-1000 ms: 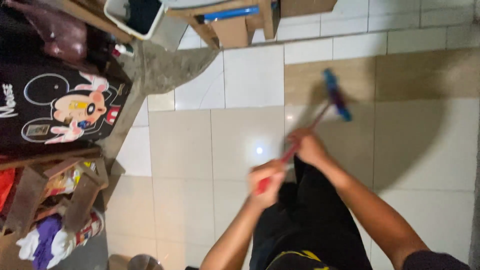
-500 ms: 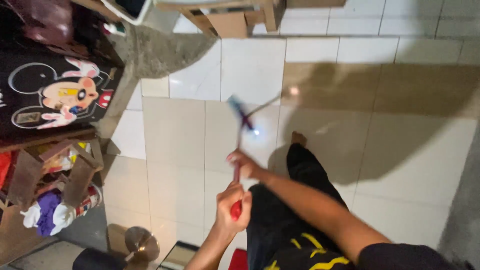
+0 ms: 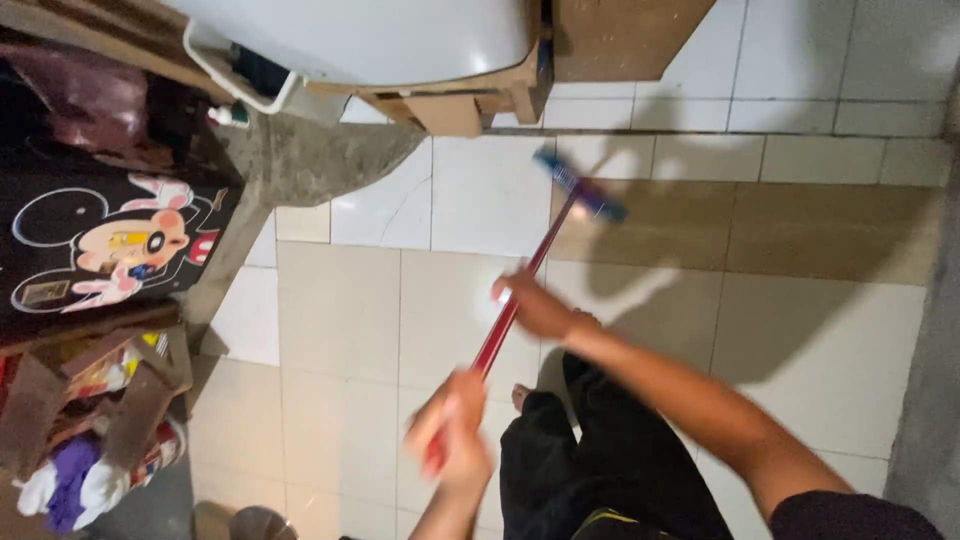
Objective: The person performs various cleaning tasks including wiping a surface with a cloth, sweeping a tiled floor with a broom, and organizing items on a cluttered surface.
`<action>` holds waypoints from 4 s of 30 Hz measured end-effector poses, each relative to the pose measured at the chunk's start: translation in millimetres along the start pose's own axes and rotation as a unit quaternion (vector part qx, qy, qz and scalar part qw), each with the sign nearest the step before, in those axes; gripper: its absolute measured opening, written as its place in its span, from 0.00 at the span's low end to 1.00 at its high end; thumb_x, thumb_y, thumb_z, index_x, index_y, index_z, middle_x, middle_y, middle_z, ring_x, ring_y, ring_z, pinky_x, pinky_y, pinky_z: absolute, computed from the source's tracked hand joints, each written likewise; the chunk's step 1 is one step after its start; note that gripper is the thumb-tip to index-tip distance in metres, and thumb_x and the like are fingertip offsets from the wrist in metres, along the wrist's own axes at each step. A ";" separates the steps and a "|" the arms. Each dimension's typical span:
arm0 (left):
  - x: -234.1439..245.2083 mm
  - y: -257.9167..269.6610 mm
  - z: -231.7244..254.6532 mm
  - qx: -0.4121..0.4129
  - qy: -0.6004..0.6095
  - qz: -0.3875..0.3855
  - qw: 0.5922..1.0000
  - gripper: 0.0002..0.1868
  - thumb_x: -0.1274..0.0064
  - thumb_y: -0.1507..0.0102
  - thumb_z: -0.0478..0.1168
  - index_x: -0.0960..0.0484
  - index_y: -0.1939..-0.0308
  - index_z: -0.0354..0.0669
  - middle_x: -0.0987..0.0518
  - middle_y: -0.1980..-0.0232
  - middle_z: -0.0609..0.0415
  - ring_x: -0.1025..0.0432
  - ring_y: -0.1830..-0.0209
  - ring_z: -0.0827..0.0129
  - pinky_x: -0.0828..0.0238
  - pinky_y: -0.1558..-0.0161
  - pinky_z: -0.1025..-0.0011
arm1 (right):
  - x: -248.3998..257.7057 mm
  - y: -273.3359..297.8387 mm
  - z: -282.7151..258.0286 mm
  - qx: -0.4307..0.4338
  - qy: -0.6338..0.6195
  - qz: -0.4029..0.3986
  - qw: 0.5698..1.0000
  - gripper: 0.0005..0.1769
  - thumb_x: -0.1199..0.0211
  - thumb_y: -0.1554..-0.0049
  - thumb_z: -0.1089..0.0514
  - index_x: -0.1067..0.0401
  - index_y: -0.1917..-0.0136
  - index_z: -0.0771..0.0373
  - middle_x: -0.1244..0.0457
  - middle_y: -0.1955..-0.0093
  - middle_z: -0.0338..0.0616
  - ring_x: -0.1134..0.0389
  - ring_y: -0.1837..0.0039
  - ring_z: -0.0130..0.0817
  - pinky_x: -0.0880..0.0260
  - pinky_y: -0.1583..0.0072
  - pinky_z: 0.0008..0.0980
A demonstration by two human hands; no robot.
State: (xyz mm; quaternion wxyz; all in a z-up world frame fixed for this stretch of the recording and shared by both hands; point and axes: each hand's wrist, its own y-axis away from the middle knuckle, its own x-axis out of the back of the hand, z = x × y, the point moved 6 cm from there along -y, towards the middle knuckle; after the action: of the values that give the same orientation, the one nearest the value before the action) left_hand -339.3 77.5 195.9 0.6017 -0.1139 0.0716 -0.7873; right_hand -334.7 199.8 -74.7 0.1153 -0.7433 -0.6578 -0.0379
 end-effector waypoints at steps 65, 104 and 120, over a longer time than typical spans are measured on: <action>-106.7 35.0 -101.5 0.007 0.107 -0.132 0.985 0.21 0.51 0.36 0.22 0.33 0.84 0.39 0.29 0.83 0.50 0.38 0.85 0.57 0.36 0.76 0.66 | 94.4 71.5 172.4 -0.293 0.043 0.207 0.932 0.11 0.35 0.42 0.49 0.23 0.51 0.57 0.31 0.49 0.46 0.29 0.47 0.42 0.32 0.45 0.45; 18.6 15.5 -34.4 0.030 -0.140 -0.196 0.970 0.10 0.52 0.34 0.29 0.31 0.71 0.42 0.28 0.71 0.53 0.38 0.75 0.71 0.38 0.70 0.73 | -81.2 12.0 -21.3 -0.006 -0.038 0.040 0.998 0.15 0.35 0.39 0.59 0.37 0.64 0.55 0.37 0.64 0.36 0.35 0.58 0.38 0.47 0.35 0.42; 129.0 34.1 -262.5 -0.079 -0.019 0.175 0.981 0.08 0.45 0.40 0.23 0.13 0.59 0.28 0.14 0.63 0.38 0.21 0.67 0.61 0.24 0.61 0.60 | -132.7 -125.9 99.7 -0.005 0.173 -0.020 0.985 0.06 0.39 0.41 0.60 0.30 0.50 0.53 0.34 0.43 0.48 0.34 0.34 0.55 0.50 0.27 0.57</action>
State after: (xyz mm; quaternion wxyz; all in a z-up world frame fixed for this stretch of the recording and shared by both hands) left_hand -409.5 -62.2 -53.6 0.7209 -0.1615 0.1408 -0.6591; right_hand -486.0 106.9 -183.8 0.2227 -0.7129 -0.6426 -0.1711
